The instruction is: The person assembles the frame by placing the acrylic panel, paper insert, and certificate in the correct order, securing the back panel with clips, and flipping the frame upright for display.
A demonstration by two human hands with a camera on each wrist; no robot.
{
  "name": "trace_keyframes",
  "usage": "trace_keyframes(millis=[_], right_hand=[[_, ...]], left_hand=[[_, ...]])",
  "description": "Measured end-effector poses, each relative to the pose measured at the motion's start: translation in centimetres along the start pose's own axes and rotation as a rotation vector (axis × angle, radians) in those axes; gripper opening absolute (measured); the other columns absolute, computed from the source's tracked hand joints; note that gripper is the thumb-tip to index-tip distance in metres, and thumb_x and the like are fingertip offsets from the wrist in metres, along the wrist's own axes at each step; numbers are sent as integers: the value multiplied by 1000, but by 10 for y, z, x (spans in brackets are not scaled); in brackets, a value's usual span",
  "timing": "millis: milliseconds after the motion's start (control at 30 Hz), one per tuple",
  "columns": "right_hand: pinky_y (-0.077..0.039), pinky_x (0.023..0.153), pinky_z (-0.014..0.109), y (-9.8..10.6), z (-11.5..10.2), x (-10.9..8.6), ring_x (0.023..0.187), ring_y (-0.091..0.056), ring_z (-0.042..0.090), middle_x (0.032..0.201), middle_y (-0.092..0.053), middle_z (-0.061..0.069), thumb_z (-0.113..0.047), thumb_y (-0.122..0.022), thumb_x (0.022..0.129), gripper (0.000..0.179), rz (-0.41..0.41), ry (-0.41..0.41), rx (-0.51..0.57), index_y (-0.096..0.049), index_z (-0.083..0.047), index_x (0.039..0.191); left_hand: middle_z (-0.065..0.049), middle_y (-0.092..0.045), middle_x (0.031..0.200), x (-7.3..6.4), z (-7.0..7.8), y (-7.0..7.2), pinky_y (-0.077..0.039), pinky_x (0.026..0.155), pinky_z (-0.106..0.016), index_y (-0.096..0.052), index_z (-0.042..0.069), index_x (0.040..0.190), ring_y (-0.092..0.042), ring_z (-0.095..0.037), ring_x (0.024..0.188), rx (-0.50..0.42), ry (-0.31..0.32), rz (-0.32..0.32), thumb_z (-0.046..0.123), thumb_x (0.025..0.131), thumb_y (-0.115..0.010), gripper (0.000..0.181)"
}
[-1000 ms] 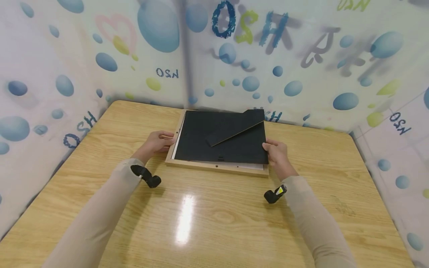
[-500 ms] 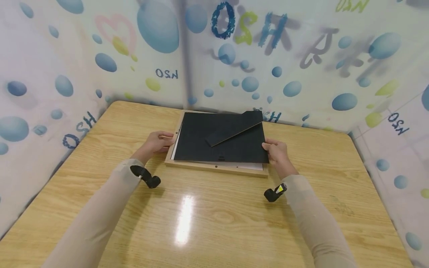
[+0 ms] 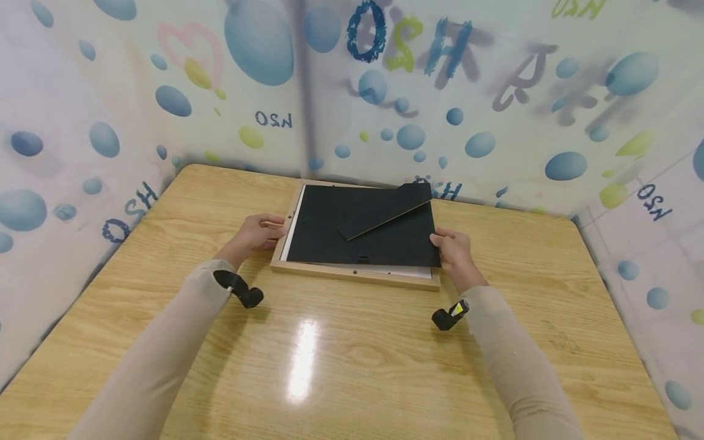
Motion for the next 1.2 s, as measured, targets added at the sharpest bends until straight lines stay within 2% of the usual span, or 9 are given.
trace_keyframes(millis=[133, 233, 300, 500, 700, 800, 1100, 1200], right_hand=[[-42, 91, 21, 0, 1, 1, 116, -43, 15, 145, -30, 12, -8, -47, 95, 48, 16, -11, -1, -33, -6, 141], [-37, 98, 26, 0, 2, 1, 117, -42, 16, 145, -30, 11, -8, -46, 95, 47, 27, -14, 10, -34, -7, 141], [-37, 97, 26, 0, 2, 0, 116, -42, 16, 145, -31, 11, -8, -46, 95, 47, 31, -12, 17, -34, -7, 141], [-45, 85, 19, -1, 5, -2, 112, -45, 15, 144, -33, 13, -8, -48, 95, 47, 41, 6, 30, -35, -5, 140], [-37, 98, 28, -3, 5, -3, 121, -40, 19, 143, -33, 14, -8, -47, 95, 46, 52, 23, 27, -35, -4, 140], [-35, 100, 31, -4, 5, -3, 123, -39, 20, 143, -33, 14, -9, -47, 95, 46, 68, 32, 26, -36, -4, 139], [-38, 97, 31, -6, 7, -5, 117, -43, 19, 140, -37, 15, -10, -49, 94, 45, 87, 55, -37, -39, -3, 138], [-42, 89, 26, -7, 7, -4, 113, -45, 18, 139, -39, 15, -11, -50, 94, 45, 86, 65, -64, -40, -3, 137]], left_hand=[[-17, -55, 116, 1, 0, 0, -50, 82, -33, -53, 2, 121, -55, -21, 97, 11, -7, 5, 6, 89, -60, 33], [-16, -55, 115, 1, 0, 0, -50, 82, -33, -54, 2, 120, -55, -21, 96, 2, -8, 5, 6, 88, -60, 33], [-17, -55, 116, 0, 1, 0, -50, 81, -33, -53, 1, 121, -55, -21, 96, 2, -11, 1, 6, 88, -60, 34], [-16, -56, 115, 0, 2, 0, -50, 80, -33, -53, 2, 121, -55, -21, 95, -1, -3, -2, 6, 89, -60, 33], [-17, -55, 115, 0, 2, 0, -50, 81, -34, -53, 2, 121, -55, -22, 96, 7, -2, -2, 5, 89, -59, 33], [-17, -55, 114, 0, 2, 0, -50, 81, -34, -53, 2, 121, -56, -22, 95, 4, -4, 1, 5, 89, -59, 32], [-17, -55, 113, -1, 1, 0, -51, 80, -33, -53, 1, 120, -56, -21, 94, 8, -13, 3, 5, 89, -60, 33], [-17, -56, 112, -3, 2, 0, -50, 80, -33, -54, 1, 119, -57, -22, 95, -4, -16, 1, 4, 88, -60, 32]])
Point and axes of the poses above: each hand's wrist, its own x-axis towards the middle knuckle, its own y-axis out of the back of the hand, z = x × y, the point moved 6 cm from there along x, towards the middle knuckle
